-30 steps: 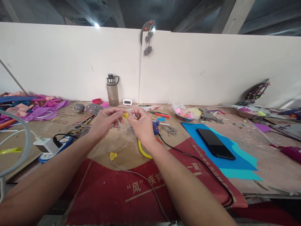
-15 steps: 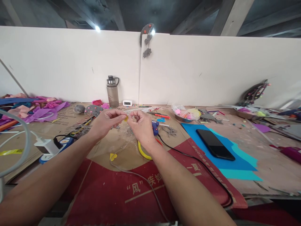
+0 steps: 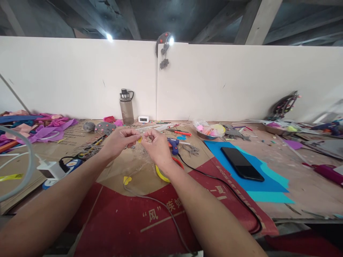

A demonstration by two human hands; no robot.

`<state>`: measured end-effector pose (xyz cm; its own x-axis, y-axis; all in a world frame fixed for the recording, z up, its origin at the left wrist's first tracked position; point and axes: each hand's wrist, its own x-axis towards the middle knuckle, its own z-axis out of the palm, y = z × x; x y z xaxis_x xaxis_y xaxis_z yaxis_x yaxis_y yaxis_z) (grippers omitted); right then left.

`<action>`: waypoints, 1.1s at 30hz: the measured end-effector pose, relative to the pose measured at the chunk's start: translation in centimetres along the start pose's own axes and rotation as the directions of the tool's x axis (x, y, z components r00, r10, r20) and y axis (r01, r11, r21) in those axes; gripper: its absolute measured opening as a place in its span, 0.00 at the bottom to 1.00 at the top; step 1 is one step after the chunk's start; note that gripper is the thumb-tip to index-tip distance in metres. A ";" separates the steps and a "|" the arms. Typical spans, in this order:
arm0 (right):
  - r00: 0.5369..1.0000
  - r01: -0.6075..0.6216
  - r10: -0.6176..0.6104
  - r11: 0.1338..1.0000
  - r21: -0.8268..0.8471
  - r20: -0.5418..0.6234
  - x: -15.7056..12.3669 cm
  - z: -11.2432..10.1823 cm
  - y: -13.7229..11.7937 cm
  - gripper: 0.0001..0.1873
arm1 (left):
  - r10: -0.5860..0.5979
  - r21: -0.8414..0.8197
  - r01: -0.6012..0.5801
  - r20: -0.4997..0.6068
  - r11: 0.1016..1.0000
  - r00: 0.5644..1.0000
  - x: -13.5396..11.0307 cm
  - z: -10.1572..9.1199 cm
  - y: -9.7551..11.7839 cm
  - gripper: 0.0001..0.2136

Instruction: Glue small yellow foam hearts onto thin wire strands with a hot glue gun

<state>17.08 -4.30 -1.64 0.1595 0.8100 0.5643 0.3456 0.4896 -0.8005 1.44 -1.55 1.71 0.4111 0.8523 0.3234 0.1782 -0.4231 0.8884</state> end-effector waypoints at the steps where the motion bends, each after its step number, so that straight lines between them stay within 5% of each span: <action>1: 1.000 -0.004 0.004 1.000 -0.002 0.000 0.0 0.0 0.0 0.05 | -0.010 -0.010 0.010 0.005 1.000 1.000 0.1 0.0 -0.2 0.12; 12: 0.998 -0.065 0.064 0.998 0.022 0.006 0.5 -0.2 0.6 0.06 | -0.088 -0.328 0.103 0.058 0.939 0.994 0.9 -0.1 -2.4 0.20; 33: 0.994 -0.105 0.105 0.994 0.017 0.016 0.7 0.0 1.4 0.07 | -0.083 -0.194 0.101 0.095 0.976 0.992 1.2 -0.1 -3.3 0.16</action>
<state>17.64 -3.01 -2.32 0.1804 0.8620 0.4738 0.3110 0.4070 -0.8589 1.23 0.89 -0.85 0.4776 0.8516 0.2159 0.0417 -0.2674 0.9627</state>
